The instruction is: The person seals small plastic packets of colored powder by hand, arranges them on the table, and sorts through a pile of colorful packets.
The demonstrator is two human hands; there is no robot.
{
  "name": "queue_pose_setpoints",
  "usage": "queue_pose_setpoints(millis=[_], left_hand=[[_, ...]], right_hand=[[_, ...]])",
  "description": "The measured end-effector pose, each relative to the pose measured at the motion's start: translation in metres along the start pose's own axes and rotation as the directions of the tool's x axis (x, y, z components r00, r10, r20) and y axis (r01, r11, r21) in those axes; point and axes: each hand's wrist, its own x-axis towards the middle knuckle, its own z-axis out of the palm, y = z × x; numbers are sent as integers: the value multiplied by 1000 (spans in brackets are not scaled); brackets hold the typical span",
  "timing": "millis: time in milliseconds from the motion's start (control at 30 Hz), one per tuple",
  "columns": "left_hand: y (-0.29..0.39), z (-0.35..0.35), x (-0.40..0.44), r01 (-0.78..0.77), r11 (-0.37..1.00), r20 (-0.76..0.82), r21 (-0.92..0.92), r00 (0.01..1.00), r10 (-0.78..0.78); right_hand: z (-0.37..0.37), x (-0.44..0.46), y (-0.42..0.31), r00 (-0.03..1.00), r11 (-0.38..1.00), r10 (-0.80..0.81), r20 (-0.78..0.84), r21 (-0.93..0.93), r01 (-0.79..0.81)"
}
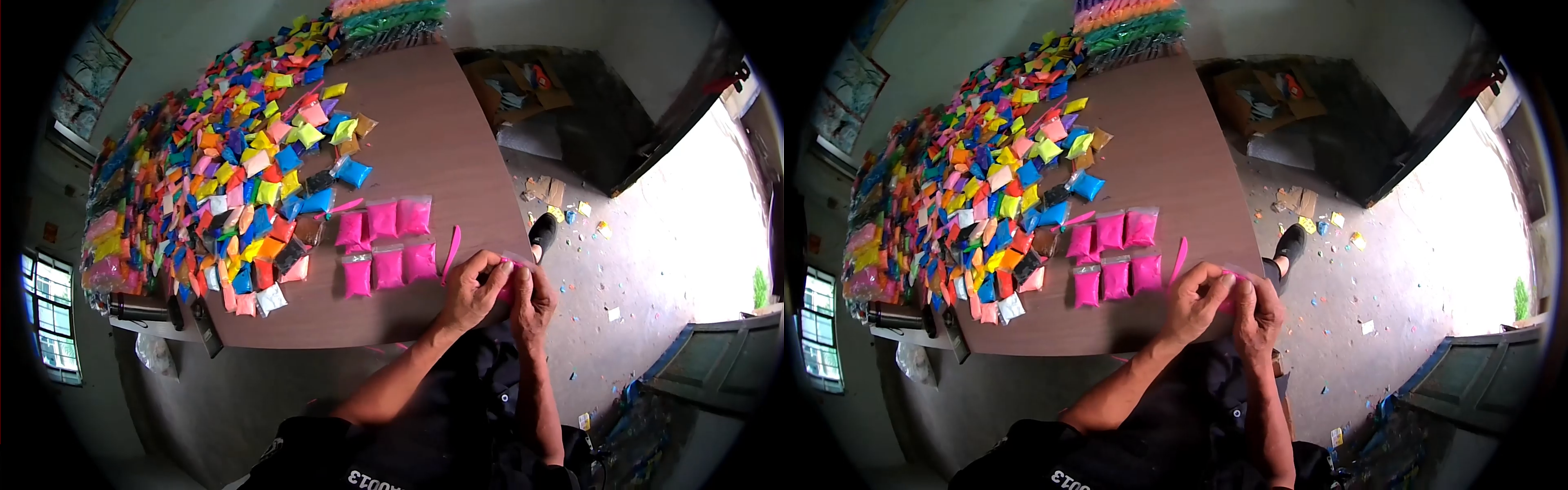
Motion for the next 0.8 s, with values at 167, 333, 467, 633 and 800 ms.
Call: queue_pose_setpoints(millis=[167, 333, 467, 633, 800], left_hand=[[2, 2, 0, -64, 997, -83, 35, 994, 66], [7, 7, 2, 3, 996, -69, -93, 998, -9], [4, 0, 2, -2, 1000, -43, 8, 999, 2], [4, 1, 0, -56, 998, -64, 26, 996, 58], [21, 4, -2, -89, 993, -50, 81, 994, 93]], right_hand=[[1, 0, -8, 997, 997, 70, 14, 14, -70], [-2, 2, -4, 995, 989, 97, -21, 116, -94], [-6, -1, 6, 1000, 999, 21, 12, 33, -21], [-7, -3, 3, 998, 998, 54, 31, -22, -54], [-4, -9, -5, 999, 996, 44, -31, 81, -42]])
